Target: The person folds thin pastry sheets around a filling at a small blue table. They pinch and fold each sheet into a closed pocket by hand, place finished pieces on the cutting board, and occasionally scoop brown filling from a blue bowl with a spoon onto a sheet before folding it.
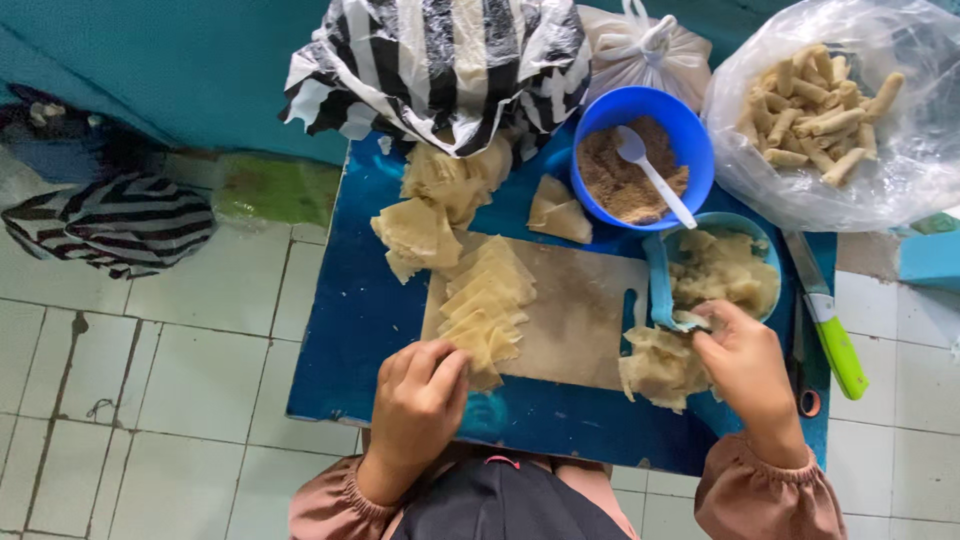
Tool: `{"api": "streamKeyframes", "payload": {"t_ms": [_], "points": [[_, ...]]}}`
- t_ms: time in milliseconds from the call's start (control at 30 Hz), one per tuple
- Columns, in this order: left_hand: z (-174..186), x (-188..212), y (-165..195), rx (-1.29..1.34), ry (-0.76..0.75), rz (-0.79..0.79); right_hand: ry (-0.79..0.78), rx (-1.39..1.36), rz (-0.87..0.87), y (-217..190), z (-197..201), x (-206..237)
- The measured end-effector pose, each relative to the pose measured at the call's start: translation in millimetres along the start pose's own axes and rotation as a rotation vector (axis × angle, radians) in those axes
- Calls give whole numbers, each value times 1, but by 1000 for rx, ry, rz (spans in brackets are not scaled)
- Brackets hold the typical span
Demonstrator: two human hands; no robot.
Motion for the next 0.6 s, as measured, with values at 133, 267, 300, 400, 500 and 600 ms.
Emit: {"api": "streamKeyframes", "payload": {"t_ms": [133,267,300,400,500,600], "points": [[2,-3,0,23,6,-5,30,-336,-22,-5,-3,4],[4,-7,-2,44,20,-3,65,-356,-67,-35,9,24],[4,-8,-4,53,28,-5,16,-409,-50,-47,10,33],[6,-7,-11,71,54,-16,-354,-517,-24,-91,-4,51],[8,-4,-15,81,89,-45,-780,-430,3,-131,-45,64],[8,-1,-18,93,117,-72,-977,-454,137,-160,-83,59]]}}
Point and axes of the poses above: each hand's wrist, its own x-axis away from the middle knuckle, its own z-axis out of the back of the hand, y = z × x, the point moved 1 cm from there along -x, towards the middle knuckle, and after that the axes turned 4 degrees about y, right-handed, at the moved point
